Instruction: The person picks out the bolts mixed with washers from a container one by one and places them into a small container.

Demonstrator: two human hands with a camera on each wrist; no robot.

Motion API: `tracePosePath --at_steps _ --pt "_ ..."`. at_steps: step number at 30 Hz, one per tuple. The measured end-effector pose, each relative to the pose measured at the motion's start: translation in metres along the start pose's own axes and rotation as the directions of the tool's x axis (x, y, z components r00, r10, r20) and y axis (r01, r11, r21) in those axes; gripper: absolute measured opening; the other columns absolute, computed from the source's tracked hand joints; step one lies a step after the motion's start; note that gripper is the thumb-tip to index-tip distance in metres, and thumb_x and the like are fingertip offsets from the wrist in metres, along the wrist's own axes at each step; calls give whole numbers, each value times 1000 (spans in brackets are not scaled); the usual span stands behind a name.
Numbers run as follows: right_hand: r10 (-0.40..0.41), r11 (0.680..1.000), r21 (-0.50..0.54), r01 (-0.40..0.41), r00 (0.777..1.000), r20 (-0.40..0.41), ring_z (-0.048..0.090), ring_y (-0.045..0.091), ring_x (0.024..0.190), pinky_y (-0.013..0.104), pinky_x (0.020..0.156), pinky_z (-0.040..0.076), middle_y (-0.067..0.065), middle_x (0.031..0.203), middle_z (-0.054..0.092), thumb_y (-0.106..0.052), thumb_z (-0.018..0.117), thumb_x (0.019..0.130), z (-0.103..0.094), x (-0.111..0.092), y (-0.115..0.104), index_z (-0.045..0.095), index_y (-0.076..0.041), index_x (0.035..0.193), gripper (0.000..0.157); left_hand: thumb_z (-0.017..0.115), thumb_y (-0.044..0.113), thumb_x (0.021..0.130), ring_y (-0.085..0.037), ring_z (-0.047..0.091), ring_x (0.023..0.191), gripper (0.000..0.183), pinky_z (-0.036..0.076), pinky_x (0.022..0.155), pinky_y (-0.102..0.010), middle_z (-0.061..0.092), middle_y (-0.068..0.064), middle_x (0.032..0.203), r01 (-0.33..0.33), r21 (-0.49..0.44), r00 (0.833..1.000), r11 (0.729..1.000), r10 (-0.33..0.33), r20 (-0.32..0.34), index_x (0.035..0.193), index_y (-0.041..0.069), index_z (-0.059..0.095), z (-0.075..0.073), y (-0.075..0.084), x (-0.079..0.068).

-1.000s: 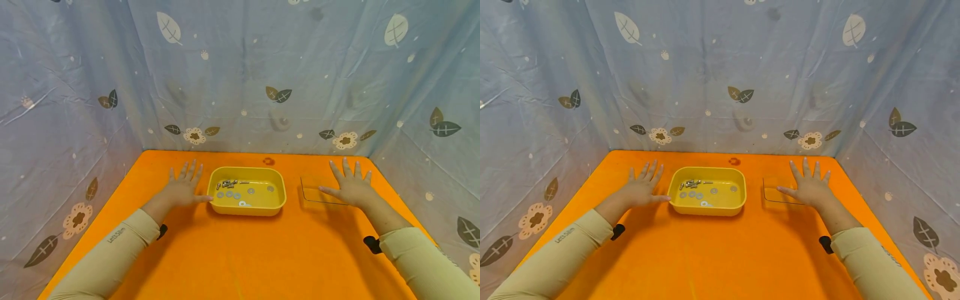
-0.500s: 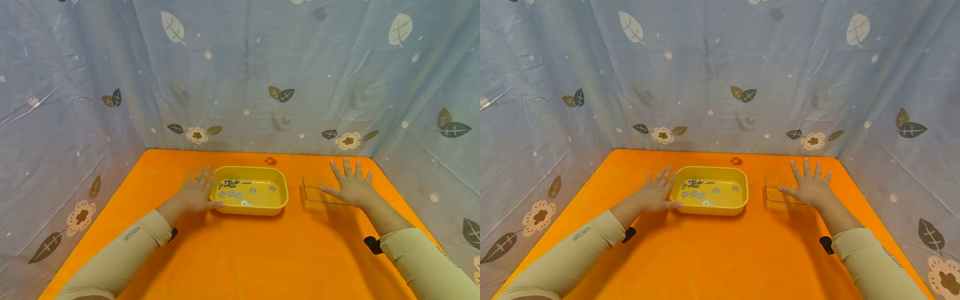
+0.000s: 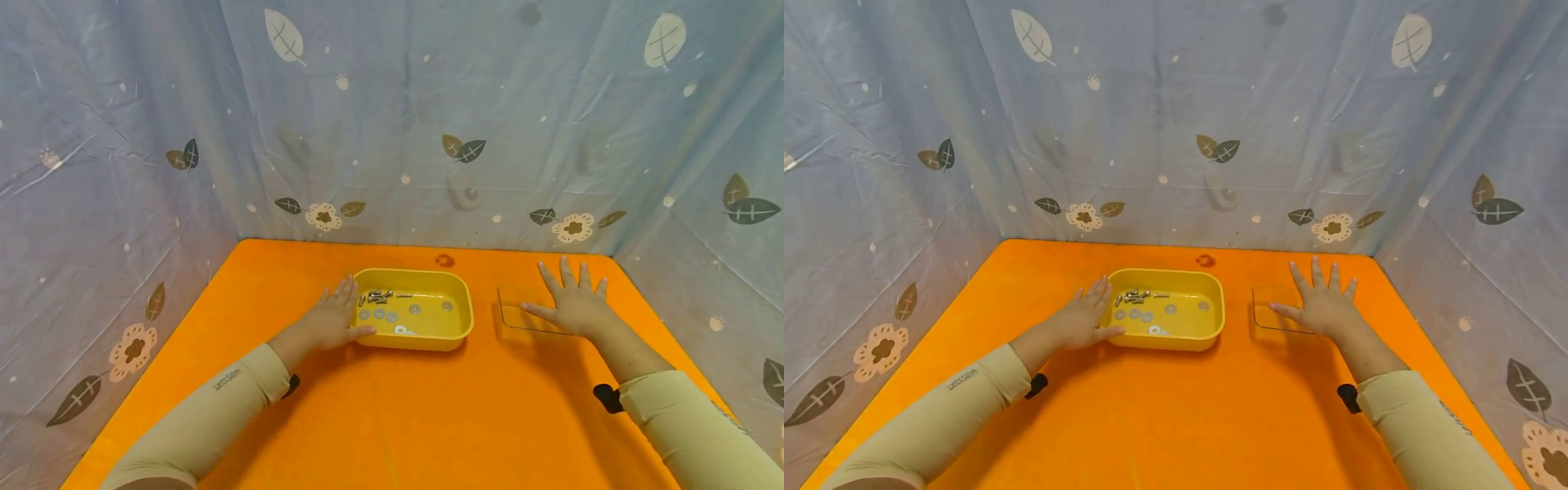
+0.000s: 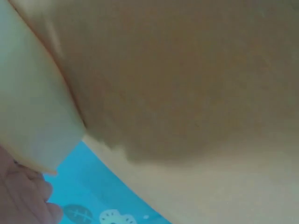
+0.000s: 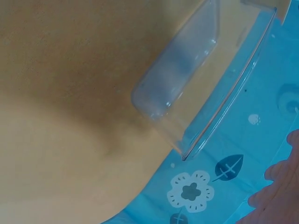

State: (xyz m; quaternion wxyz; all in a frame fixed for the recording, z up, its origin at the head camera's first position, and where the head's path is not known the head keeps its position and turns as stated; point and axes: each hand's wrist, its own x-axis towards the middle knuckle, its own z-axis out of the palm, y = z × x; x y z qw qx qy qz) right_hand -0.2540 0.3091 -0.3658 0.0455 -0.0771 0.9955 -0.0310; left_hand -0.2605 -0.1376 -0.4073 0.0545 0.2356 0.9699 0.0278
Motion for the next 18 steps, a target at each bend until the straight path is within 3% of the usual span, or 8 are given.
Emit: tracePosePath --at_steps 7,18 --pt "-14 1000 2 14 1000 -4 -20 55 125 76 85 -12 31 146 -13 -80 30 77 -3 1 -3 -5 -15 148 102 35 71 83 -31 -4 139 101 5 110 -48 -13 -19 149 50 -22 996 999 -48 76 144 -2 1 -5 6 0" --pt "-25 1000 -2 25 1000 -15 -17 57 126 76 86 -10 28 146 -18 -77 32 79 -6 3 -7 -6 -16 148 99 34 72 82 -30 -6 138 103 7 110 -48 -13 -18 150 60 -26 994 998 -57 95 144 -2 -1 -6 7 1"
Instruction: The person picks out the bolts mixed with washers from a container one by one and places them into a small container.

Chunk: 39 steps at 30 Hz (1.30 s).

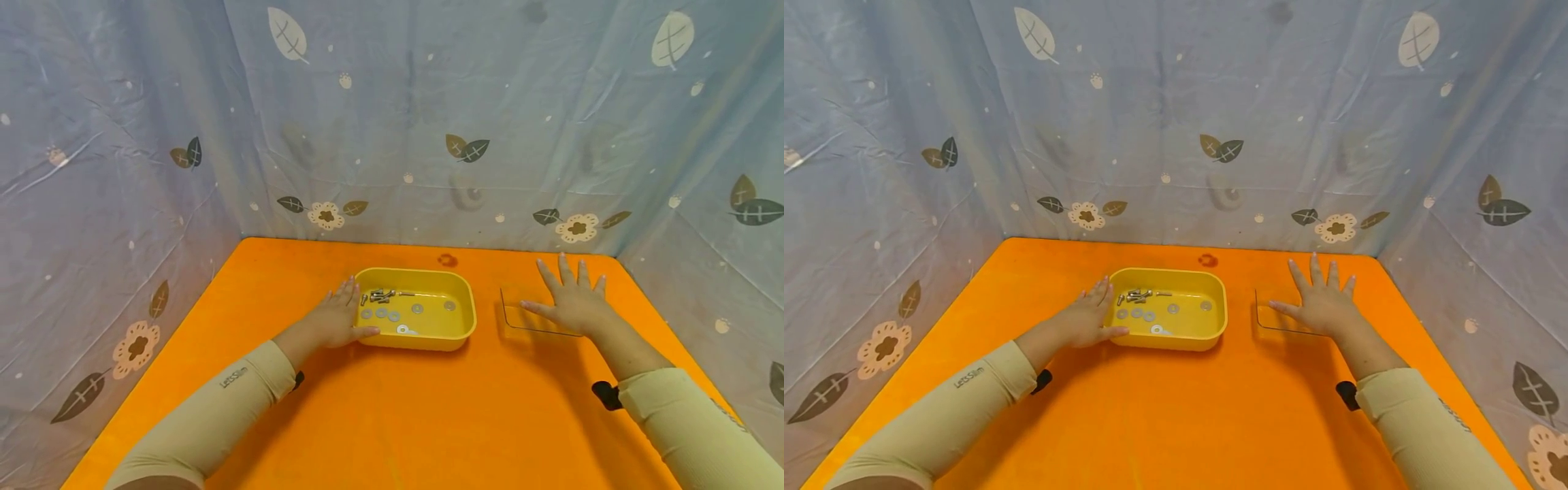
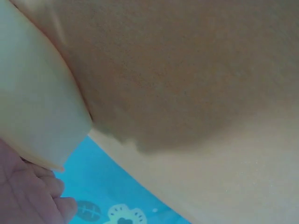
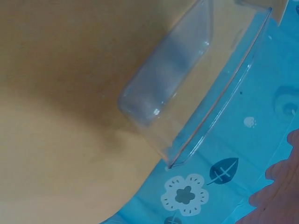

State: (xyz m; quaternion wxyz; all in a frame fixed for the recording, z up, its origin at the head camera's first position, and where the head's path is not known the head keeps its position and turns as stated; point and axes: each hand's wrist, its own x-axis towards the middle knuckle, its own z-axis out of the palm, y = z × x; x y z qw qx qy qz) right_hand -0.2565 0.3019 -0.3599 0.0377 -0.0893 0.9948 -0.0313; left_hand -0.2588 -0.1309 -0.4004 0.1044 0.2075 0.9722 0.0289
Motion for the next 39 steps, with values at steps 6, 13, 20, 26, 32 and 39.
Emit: tracePosePath --at_steps 6,13,20,26,32,39 --pt "-17 1000 -1 17 999 -27 -18 55 126 77 86 -8 25 146 -22 -78 32 78 -4 6 -4 -9 -20 147 98 36 71 83 -32 -3 139 102 8 110 -48 -11 -18 150 3 2 1000 1000 -3 -14 145 -2 1 2 0 2" --pt "-47 998 30 48 998 -41 -24 48 128 76 87 -8 21 146 -24 -78 31 79 -11 16 -13 -10 -21 147 98 32 75 81 -32 -2 139 105 9 110 -47 -11 -19 150 0 6 1000 1000 0 -4 144 -3 0 0 0 1" --pt "-111 993 33 114 991 -71 -19 48 130 73 93 -5 22 149 -18 -75 36 79 -16 27 -27 -5 -18 148 98 28 77 79 -32 -3 139 108 10 110 -47 -11 -20 150 -3 17 1000 1000 3 1 144 -3 -1 0 0 1" --pt "-179 975 115 189 979 -97 -8 48 133 66 100 3 21 151 -7 -66 45 83 -24 39 -41 1 -18 149 93 29 76 79 -32 -2 139 107 11 110 -47 -10 -21 150 -7 20 1000 1000 8 -15 144 -3 0 1 -1 2" --pt "-219 940 251 230 973 -74 0 45 135 66 101 8 18 152 0 -60 51 83 -30 54 -58 4 -22 149 89 28 77 79 -33 -1 139 107 12 110 -47 -10 -21 150 -12 18 1000 1000 12 -22 144 -3 -1 2 -2 1" --pt "-249 901 340 269 963 -102 10 38 136 61 103 15 16 151 11 -52 58 84 -29 71 -77 14 -19 148 85 33 74 81 -31 -5 138 105 10 110 -47 -12 -20 150 -1 3 1000 1000 1 -9 144 -2 -1 1 -1 -1"
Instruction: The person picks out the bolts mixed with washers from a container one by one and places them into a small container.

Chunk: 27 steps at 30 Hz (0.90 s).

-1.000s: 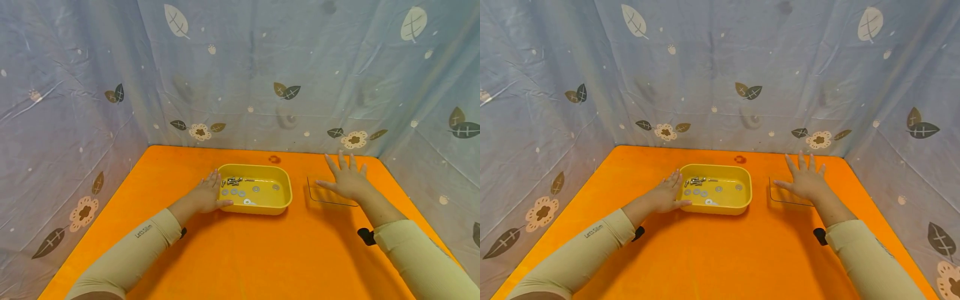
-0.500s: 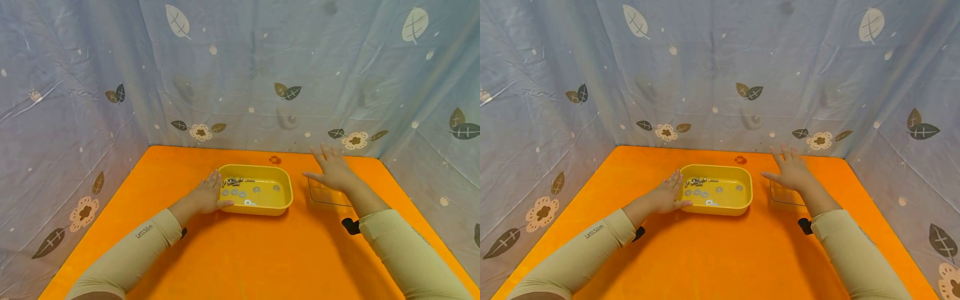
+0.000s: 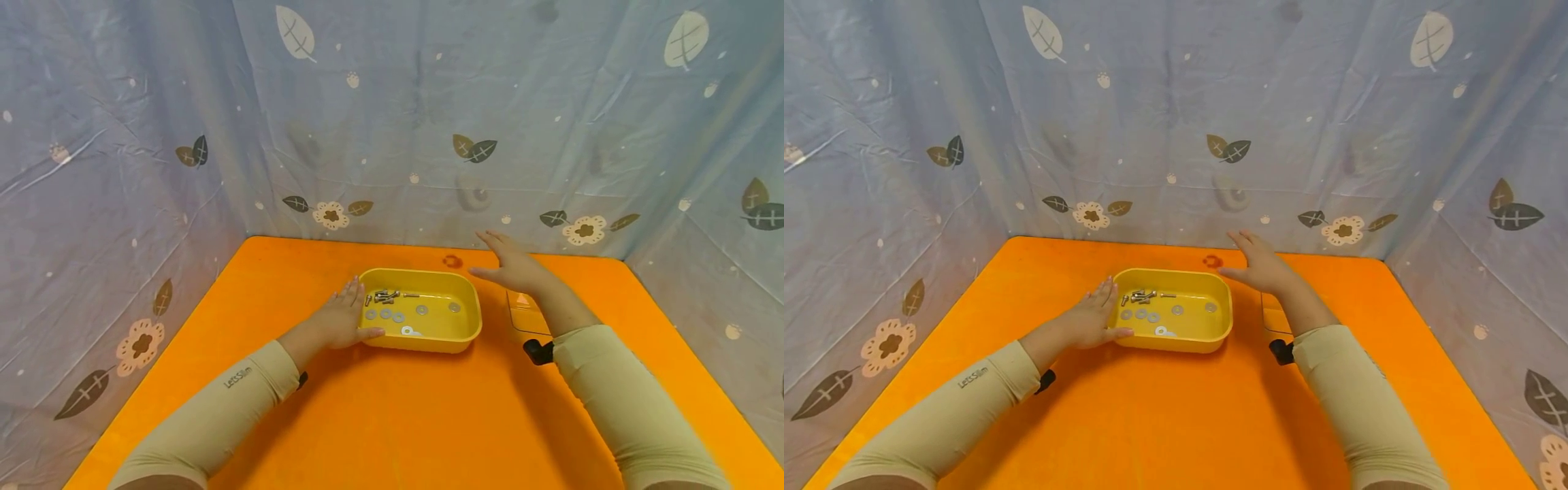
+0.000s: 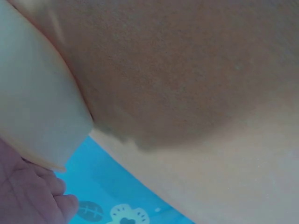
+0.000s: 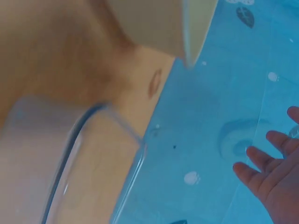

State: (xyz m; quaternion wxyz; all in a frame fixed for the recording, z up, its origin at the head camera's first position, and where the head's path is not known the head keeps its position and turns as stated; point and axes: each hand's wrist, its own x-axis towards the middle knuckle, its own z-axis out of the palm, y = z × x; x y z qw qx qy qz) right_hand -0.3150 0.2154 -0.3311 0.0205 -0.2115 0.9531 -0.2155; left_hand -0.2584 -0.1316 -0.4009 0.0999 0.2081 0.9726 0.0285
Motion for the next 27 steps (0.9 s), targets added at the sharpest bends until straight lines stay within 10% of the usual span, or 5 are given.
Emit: tracePosePath --at_steps 8,27 --pt "-73 984 162 69 997 16 45 36 119 52 98 34 16 138 41 -32 64 86 11 24 -7 36 -13 141 64 35 72 82 -32 -3 139 104 9 110 -47 -12 -19 150 11 -2 1000 1000 -11 2 144 -2 -1 -2 1 1" --pt "-53 949 314 33 997 55 56 26 106 41 89 45 13 116 61 -18 62 88 41 73 -21 61 -7 116 30 32 74 81 -32 0 139 104 13 110 -47 -8 -21 150 9 25 1000 1000 -8 -23 145 -3 3 1 5 5"
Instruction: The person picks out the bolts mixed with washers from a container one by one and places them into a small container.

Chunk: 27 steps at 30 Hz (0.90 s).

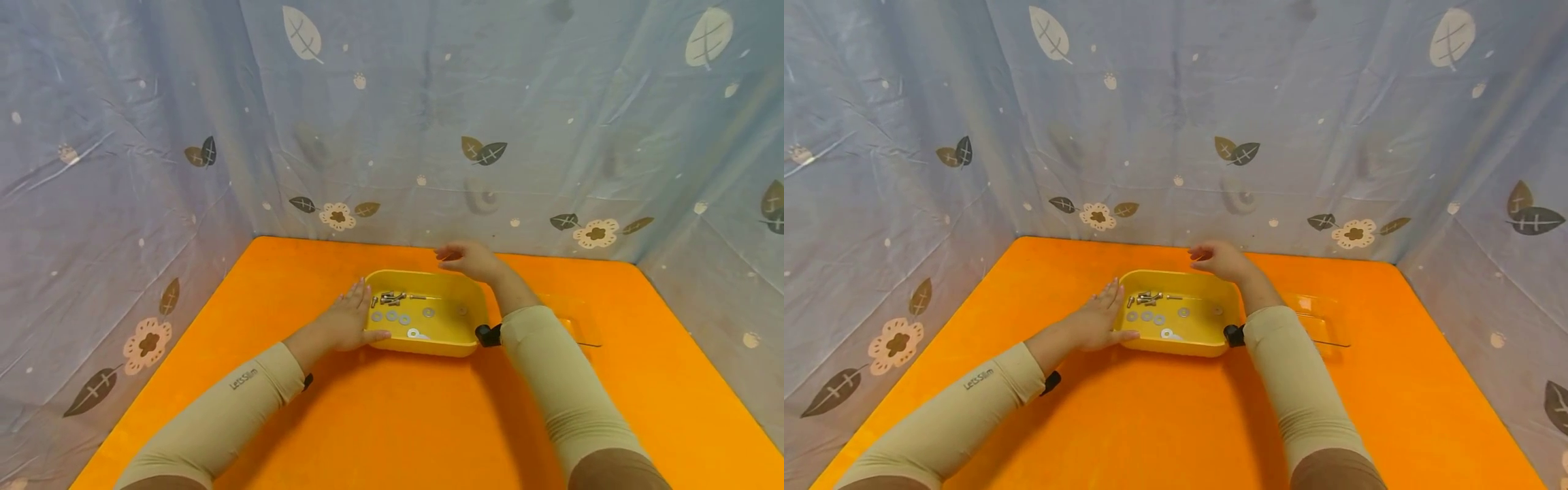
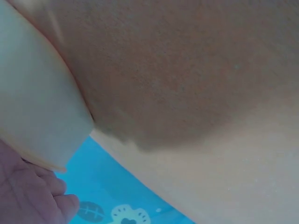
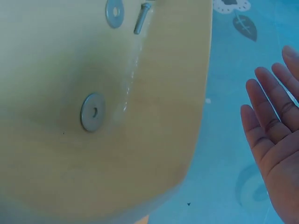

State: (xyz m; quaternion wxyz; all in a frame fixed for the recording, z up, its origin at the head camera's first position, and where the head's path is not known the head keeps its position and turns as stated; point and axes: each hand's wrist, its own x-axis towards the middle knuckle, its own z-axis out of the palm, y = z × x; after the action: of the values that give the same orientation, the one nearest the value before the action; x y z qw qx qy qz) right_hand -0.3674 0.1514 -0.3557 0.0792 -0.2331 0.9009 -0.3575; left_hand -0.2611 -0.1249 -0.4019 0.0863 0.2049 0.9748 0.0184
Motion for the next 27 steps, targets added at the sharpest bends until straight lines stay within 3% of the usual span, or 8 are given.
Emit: tracePosePath --at_steps 6,14,22,27 --pt "23 1000 4 -23 1000 13 55 25 105 40 89 44 9 111 63 -21 61 89 2 10 -2 61 -9 116 30 35 72 82 -32 -1 139 104 12 110 -48 -9 -20 150 8 -13 1000 1000 -8 3 145 -3 1 1 -2 0" --pt "8 998 66 -11 999 48 57 28 105 41 90 45 17 113 62 -11 59 89 8 18 2 61 -1 114 26 35 73 81 -32 -1 139 104 12 110 -48 -10 -20 150 10 -10 1000 1000 -10 2 145 -2 1 0 -2 -2" --pt "41 992 114 -49 996 76 57 27 105 39 90 46 16 113 62 -9 59 89 15 23 9 62 -1 112 25 35 74 80 -29 -7 138 105 10 110 -47 -11 -19 150 13 -13 1000 1000 -13 1 145 -1 -1 4 -3 2" --pt "20 992 118 -32 995 101 58 27 104 38 90 45 17 113 62 -9 59 89 22 27 14 62 1 112 25 36 73 81 -29 -8 138 104 10 110 -47 -11 -19 150 14 -7 1000 1000 -14 1 145 0 -2 6 -4 3"
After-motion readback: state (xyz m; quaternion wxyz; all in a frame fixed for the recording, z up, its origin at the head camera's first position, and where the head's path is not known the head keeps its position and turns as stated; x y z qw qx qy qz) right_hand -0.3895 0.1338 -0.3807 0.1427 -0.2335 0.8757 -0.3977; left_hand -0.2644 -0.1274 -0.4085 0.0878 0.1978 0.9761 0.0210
